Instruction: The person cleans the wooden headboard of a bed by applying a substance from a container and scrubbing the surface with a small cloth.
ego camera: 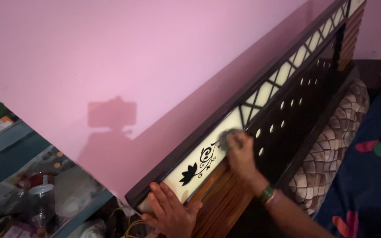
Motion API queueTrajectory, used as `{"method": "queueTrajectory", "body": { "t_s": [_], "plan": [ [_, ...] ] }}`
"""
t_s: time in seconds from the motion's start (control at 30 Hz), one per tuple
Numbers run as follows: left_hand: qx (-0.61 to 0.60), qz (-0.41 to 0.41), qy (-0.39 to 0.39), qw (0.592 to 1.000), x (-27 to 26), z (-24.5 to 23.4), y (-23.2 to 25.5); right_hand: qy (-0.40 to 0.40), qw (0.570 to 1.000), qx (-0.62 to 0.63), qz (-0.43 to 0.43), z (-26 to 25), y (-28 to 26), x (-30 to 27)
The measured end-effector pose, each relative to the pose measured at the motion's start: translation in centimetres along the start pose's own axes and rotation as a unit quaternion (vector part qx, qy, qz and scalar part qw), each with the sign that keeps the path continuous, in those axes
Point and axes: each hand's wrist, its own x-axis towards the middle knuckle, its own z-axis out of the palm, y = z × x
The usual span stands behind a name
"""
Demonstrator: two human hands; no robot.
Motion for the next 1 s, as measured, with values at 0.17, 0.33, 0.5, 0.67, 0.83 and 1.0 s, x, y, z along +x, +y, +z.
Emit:
{"method": "queueTrajectory", "body": {
  "t_s": [0.17, 0.33, 0.5, 0.67, 0.83, 1.0],
  "plan": [
    [0.035, 0.013, -0.002, 0.999, 0.3, -0.4, 0.1, 0.207, 0.892, -0.305, -0.261, -2.1, 0.8, 2.8],
    [0.015, 0.003, -0.013, 1.000, 0.5, -0.8, 0.5, 0.152, 0.843, -0.419, -0.302, 1.9, 7.5, -5.5],
    [0.023, -0.009, -0.022, 0.999, 0.0, -0.5, 0.2, -0.148, 0.848, -0.375, -0.344, 1.5, 15.1, -13.6],
    [0.030, 0.001, -0.023, 0.999, -0.5, 0.4, 0.0, 0.002, 0.891, -0.392, -0.229, -1.8, 15.2, -6.6],
    [0.024, 0.003, -0.039, 0.999, -1.0, 1.3, -0.1, 0.160, 0.922, -0.339, -0.094, -3.0, 10.1, -3.0],
    [0.006, -0.013, -0.032, 0.999, -0.9, 1.3, 0.1, 0.087, 0.955, -0.256, -0.124, 1.2, 11.9, -9.8]
  ]
}}
